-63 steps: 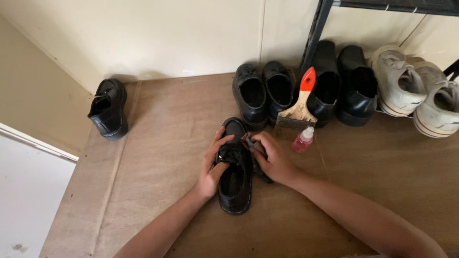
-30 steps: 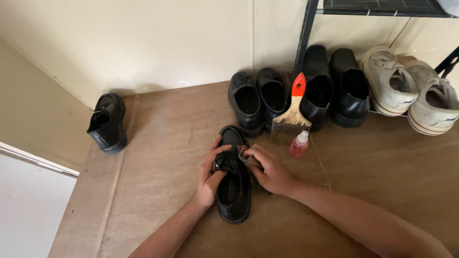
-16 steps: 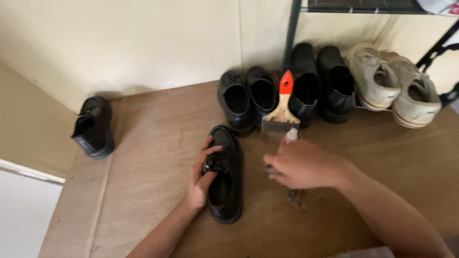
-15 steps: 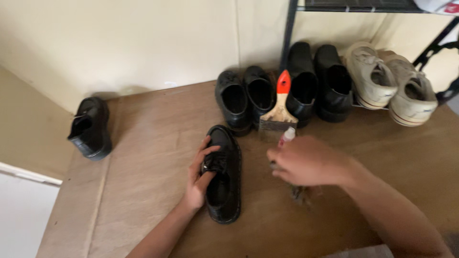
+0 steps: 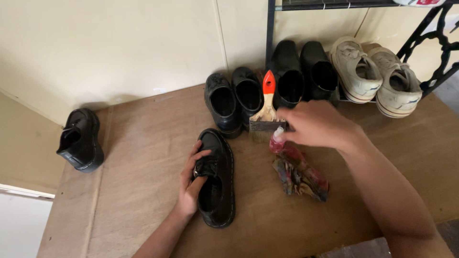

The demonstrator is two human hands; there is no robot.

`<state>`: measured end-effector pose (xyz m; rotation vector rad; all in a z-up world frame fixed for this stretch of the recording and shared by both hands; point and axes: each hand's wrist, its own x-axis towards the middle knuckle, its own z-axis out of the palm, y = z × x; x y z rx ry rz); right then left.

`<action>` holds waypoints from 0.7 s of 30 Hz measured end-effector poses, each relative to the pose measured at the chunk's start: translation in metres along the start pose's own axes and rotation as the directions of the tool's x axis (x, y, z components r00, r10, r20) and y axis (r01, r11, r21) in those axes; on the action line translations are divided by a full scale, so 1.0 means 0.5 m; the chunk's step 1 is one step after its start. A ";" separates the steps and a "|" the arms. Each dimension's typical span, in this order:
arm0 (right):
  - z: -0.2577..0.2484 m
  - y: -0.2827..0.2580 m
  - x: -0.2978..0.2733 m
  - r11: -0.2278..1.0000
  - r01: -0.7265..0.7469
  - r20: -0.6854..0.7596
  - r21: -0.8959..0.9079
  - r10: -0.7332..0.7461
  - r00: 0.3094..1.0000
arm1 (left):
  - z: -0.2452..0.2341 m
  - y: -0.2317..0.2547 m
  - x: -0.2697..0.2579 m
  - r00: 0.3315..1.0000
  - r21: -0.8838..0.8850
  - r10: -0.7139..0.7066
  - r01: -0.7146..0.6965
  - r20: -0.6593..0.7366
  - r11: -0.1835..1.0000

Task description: The person cleans a black leather shoe using a brush and a small bottle of liquid. They apply the liquid and scrub the shoe's surface, then set the shoe down next to other shoes.

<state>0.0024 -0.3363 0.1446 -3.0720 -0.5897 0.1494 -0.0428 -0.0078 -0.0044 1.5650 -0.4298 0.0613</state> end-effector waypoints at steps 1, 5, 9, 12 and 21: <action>0.013 0.001 0.006 0.999 0.023 0.008 0.024 -0.023 1.000 | 0.000 0.000 -0.001 1.000 -0.004 -0.008 0.008 0.000 1.000; 0.046 -0.001 0.027 0.995 0.074 -0.001 0.068 -0.075 0.997 | 0.000 -0.002 0.002 1.000 0.005 -0.009 0.009 0.002 1.000; 0.044 -0.003 0.025 0.997 0.045 0.006 0.056 -0.046 0.999 | -0.005 -0.006 0.001 1.000 -0.010 -0.004 0.005 0.014 1.000; 0.031 -0.007 0.022 0.995 0.065 -0.087 0.071 -0.058 0.995 | -0.003 -0.008 0.001 1.000 0.022 0.008 -0.008 0.001 1.000; 0.063 0.005 0.055 0.983 0.051 -0.613 0.174 0.067 0.788 | -0.002 -0.006 0.001 1.000 0.022 0.012 -0.012 0.001 1.000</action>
